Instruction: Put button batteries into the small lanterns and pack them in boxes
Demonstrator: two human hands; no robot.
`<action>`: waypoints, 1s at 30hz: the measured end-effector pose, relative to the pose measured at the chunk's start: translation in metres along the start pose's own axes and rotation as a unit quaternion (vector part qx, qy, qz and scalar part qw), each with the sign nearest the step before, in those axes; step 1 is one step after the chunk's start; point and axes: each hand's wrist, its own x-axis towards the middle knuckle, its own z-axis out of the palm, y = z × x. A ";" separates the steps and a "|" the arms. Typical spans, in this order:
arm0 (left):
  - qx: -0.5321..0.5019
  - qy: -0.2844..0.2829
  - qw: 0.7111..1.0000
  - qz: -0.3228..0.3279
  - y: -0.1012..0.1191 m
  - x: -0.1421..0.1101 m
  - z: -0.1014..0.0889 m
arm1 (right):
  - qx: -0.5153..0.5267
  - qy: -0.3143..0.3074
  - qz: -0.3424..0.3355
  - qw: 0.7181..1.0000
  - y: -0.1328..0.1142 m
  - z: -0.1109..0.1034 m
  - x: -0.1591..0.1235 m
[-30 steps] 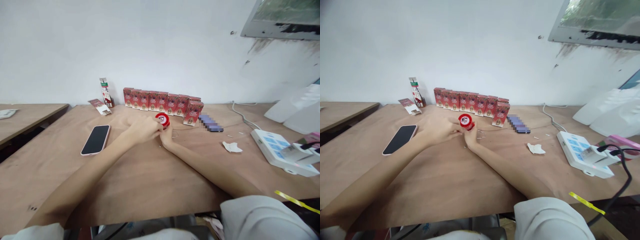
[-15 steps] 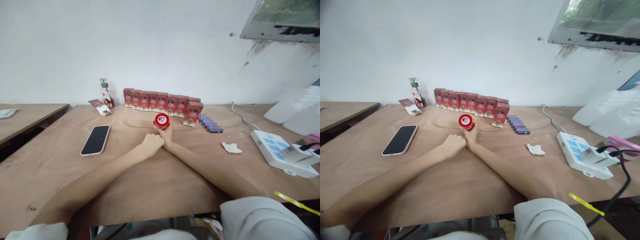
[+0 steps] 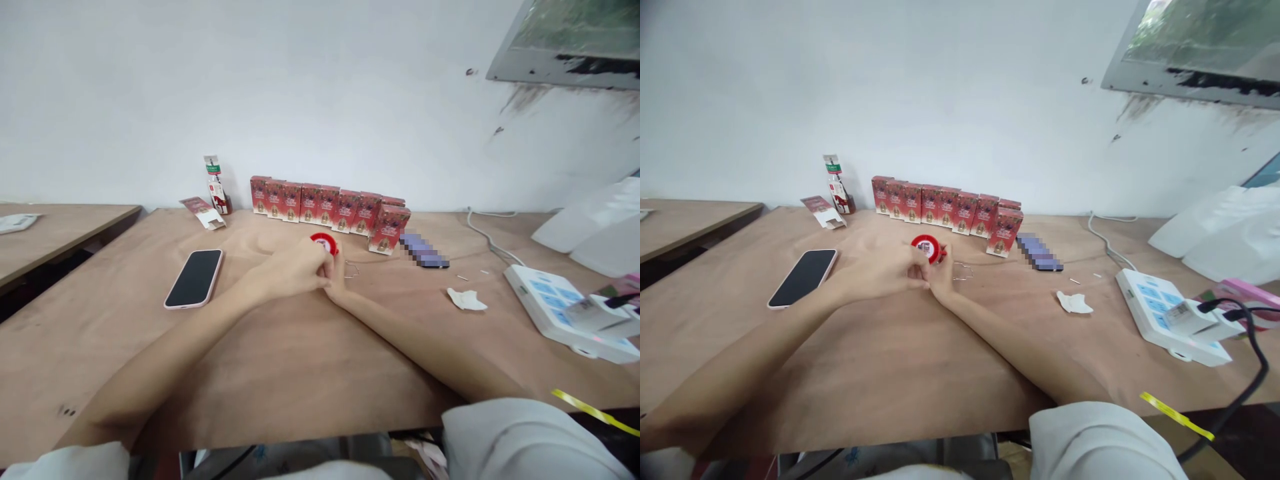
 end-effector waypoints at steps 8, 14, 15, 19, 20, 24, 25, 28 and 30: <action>0.084 0.121 0.987 -0.056 -0.023 0.005 -0.004 | -0.010 0.009 -0.022 1.000 0.002 0.001 0.002; 0.120 0.164 0.979 -0.006 -0.032 0.009 0.008 | -0.006 0.000 -0.014 1.000 0.002 0.001 0.001; 0.128 0.167 0.977 0.004 -0.033 0.009 0.009 | -0.007 -0.001 -0.015 1.000 0.002 0.001 0.001; 0.168 0.173 0.970 0.029 -0.036 0.009 0.011 | -0.010 -0.001 -0.021 1.000 0.004 0.001 0.002; 0.178 0.175 0.968 0.033 -0.037 0.009 0.013 | -0.012 -0.001 -0.022 1.000 0.005 0.001 0.002; 0.219 0.193 0.955 0.051 -0.040 0.010 0.022 | -0.012 0.004 -0.021 1.000 0.007 0.001 0.002; 0.227 0.197 0.952 0.055 -0.041 0.010 0.025 | -0.010 0.006 -0.019 1.000 0.007 0.001 0.002; 0.245 0.206 0.944 0.076 -0.044 0.011 0.032 | -0.010 0.018 -0.008 1.000 0.007 0.000 0.003; 0.254 0.208 0.940 0.095 -0.046 0.011 0.034 | -0.008 0.022 -0.002 1.000 0.008 0.000 0.003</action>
